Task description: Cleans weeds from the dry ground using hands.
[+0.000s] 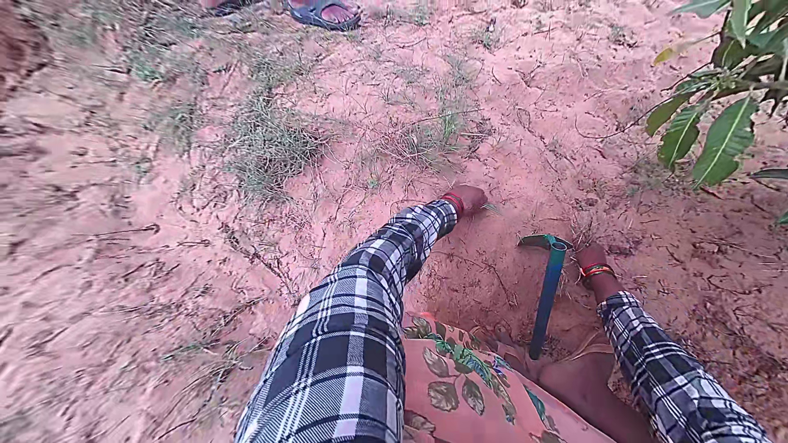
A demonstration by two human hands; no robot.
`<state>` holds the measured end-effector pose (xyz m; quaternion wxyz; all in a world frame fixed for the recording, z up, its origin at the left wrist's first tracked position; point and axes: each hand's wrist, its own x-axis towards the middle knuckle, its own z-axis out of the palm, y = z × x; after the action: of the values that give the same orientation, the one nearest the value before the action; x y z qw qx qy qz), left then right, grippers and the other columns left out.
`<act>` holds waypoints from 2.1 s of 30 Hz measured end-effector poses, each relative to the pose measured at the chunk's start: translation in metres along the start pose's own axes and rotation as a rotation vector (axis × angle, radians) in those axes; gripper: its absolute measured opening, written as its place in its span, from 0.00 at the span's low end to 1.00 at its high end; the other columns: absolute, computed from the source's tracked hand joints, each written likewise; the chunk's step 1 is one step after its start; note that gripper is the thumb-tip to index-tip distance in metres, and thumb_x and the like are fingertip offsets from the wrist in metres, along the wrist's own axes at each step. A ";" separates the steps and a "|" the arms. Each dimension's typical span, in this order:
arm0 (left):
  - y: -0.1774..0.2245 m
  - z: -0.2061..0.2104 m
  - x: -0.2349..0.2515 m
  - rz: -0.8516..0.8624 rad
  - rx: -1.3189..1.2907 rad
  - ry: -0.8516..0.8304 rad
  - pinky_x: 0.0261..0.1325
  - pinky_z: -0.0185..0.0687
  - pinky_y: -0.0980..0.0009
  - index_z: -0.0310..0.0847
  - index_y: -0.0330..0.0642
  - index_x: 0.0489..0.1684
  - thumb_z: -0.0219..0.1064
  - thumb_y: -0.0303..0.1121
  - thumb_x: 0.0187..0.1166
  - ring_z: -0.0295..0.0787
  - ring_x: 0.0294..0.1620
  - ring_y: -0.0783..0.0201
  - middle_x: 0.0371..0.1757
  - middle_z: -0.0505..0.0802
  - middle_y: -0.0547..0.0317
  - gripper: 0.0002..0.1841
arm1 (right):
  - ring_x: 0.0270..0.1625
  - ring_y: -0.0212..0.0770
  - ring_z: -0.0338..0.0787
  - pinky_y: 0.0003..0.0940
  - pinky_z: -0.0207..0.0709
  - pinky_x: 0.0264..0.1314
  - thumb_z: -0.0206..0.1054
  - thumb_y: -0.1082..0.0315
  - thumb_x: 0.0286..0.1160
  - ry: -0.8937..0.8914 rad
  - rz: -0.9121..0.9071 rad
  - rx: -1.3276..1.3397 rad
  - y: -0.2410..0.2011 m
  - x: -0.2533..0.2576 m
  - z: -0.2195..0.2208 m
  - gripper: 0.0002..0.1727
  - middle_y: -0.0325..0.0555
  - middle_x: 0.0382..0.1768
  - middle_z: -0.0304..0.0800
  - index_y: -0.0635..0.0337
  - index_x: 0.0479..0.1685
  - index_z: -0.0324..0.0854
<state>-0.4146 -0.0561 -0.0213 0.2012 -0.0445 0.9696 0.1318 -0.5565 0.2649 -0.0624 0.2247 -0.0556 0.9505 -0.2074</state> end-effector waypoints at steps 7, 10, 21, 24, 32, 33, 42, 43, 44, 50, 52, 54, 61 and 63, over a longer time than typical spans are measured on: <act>-0.042 0.000 -0.009 -0.380 -0.017 0.069 0.62 0.78 0.27 0.62 0.46 0.91 0.54 0.28 0.91 0.84 0.67 0.25 0.82 0.77 0.35 0.27 | 0.77 0.61 0.81 0.55 0.67 0.82 0.53 0.56 0.95 0.001 -0.035 0.051 0.014 0.009 0.003 0.28 0.73 0.71 0.82 0.76 0.73 0.74; -0.060 -0.003 -0.011 -0.699 -0.181 0.133 0.71 0.71 0.27 0.60 0.33 0.89 0.53 0.30 0.91 0.77 0.75 0.22 0.75 0.80 0.22 0.27 | 0.78 0.61 0.80 0.56 0.66 0.82 0.54 0.54 0.94 -0.002 -0.038 0.052 0.015 0.011 0.003 0.29 0.72 0.70 0.82 0.75 0.74 0.74; -0.081 -0.015 -0.032 -0.806 -0.182 0.044 0.75 0.70 0.29 0.85 0.23 0.59 0.62 0.41 0.87 0.78 0.77 0.30 0.71 0.84 0.25 0.23 | 0.77 0.61 0.81 0.56 0.66 0.82 0.55 0.59 0.94 -0.045 -0.056 0.070 0.014 0.007 -0.001 0.26 0.73 0.70 0.82 0.75 0.74 0.74; -0.092 -0.005 -0.044 -0.706 -0.110 -0.001 0.71 0.73 0.28 0.88 0.29 0.56 0.62 0.50 0.87 0.82 0.73 0.31 0.67 0.88 0.29 0.27 | 0.77 0.61 0.80 0.57 0.66 0.82 0.54 0.57 0.94 -0.051 -0.071 0.075 0.017 0.011 0.000 0.26 0.72 0.71 0.82 0.74 0.74 0.75; -0.028 -0.006 -0.085 -0.365 -0.026 -0.053 0.64 0.77 0.30 0.87 0.30 0.53 0.58 0.48 0.90 0.87 0.65 0.31 0.56 0.92 0.31 0.24 | 0.76 0.65 0.80 0.59 0.65 0.81 0.52 0.53 0.95 -0.049 -0.040 0.035 0.018 0.016 -0.001 0.31 0.77 0.69 0.81 0.79 0.72 0.73; -0.031 -0.010 -0.085 -0.362 -0.020 -0.018 0.63 0.77 0.29 0.87 0.31 0.54 0.59 0.48 0.90 0.87 0.66 0.31 0.57 0.92 0.31 0.24 | 0.76 0.64 0.80 0.59 0.65 0.81 0.53 0.52 0.95 -0.032 -0.049 0.058 0.017 0.014 0.000 0.32 0.77 0.69 0.81 0.79 0.73 0.73; -0.090 -0.015 -0.042 -0.782 -0.146 0.132 0.72 0.71 0.27 0.71 0.33 0.82 0.55 0.28 0.88 0.77 0.77 0.26 0.75 0.83 0.28 0.23 | 0.80 0.63 0.77 0.56 0.63 0.84 0.55 0.52 0.94 0.011 -0.046 0.079 0.020 0.009 0.002 0.32 0.75 0.73 0.79 0.78 0.76 0.71; -0.089 -0.015 -0.042 -0.804 -0.161 0.118 0.73 0.71 0.27 0.75 0.30 0.77 0.58 0.27 0.87 0.76 0.77 0.26 0.73 0.83 0.26 0.22 | 0.82 0.63 0.76 0.55 0.62 0.86 0.54 0.51 0.94 0.000 -0.045 0.086 0.020 0.009 0.001 0.34 0.75 0.75 0.77 0.78 0.78 0.69; -0.087 -0.016 -0.043 -0.817 -0.155 0.091 0.73 0.71 0.28 0.80 0.27 0.70 0.61 0.28 0.86 0.77 0.77 0.28 0.71 0.84 0.26 0.19 | 0.82 0.63 0.75 0.55 0.61 0.86 0.54 0.50 0.94 -0.006 -0.045 0.089 0.020 0.009 0.000 0.34 0.75 0.75 0.77 0.78 0.79 0.68; -0.103 0.005 -0.054 -0.721 -0.093 -0.007 0.70 0.72 0.25 0.86 0.28 0.57 0.63 0.50 0.86 0.80 0.74 0.28 0.70 0.85 0.25 0.27 | 0.79 0.62 0.78 0.55 0.63 0.85 0.52 0.53 0.95 -0.055 -0.040 0.106 0.019 0.009 -0.003 0.31 0.75 0.72 0.79 0.78 0.76 0.70; -0.076 0.007 -0.075 -0.571 -0.089 -0.049 0.66 0.75 0.26 0.85 0.28 0.57 0.59 0.52 0.90 0.84 0.68 0.28 0.62 0.88 0.25 0.28 | 0.79 0.62 0.78 0.55 0.63 0.84 0.52 0.55 0.95 -0.058 -0.041 0.113 0.018 0.011 -0.005 0.30 0.75 0.72 0.79 0.78 0.75 0.71; -0.033 0.013 -0.089 -0.407 -0.109 -0.069 0.61 0.77 0.29 0.86 0.30 0.53 0.58 0.49 0.90 0.88 0.62 0.31 0.53 0.92 0.29 0.25 | 0.77 0.64 0.79 0.57 0.64 0.83 0.54 0.58 0.94 -0.033 -0.049 0.123 0.021 0.012 -0.005 0.27 0.76 0.70 0.80 0.79 0.73 0.74; 0.034 -0.017 -0.089 -0.230 -0.154 -0.029 0.58 0.78 0.30 0.86 0.36 0.52 0.58 0.48 0.90 0.89 0.60 0.35 0.53 0.93 0.36 0.22 | 0.79 0.62 0.78 0.56 0.64 0.83 0.53 0.57 0.95 -0.023 -0.024 0.125 0.019 0.008 -0.002 0.28 0.74 0.72 0.80 0.77 0.75 0.72; 0.022 -0.025 -0.079 -0.325 -0.123 0.063 0.58 0.79 0.31 0.86 0.36 0.54 0.59 0.48 0.89 0.89 0.62 0.35 0.55 0.92 0.36 0.21 | 0.79 0.63 0.78 0.57 0.63 0.84 0.54 0.56 0.95 -0.021 -0.024 0.124 0.020 0.010 -0.001 0.29 0.75 0.72 0.79 0.77 0.75 0.73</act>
<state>-0.3550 -0.0390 0.0375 0.1864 -0.2171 0.9455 0.1552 -0.5661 0.2815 -0.0734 0.2351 -0.0550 0.9328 -0.2677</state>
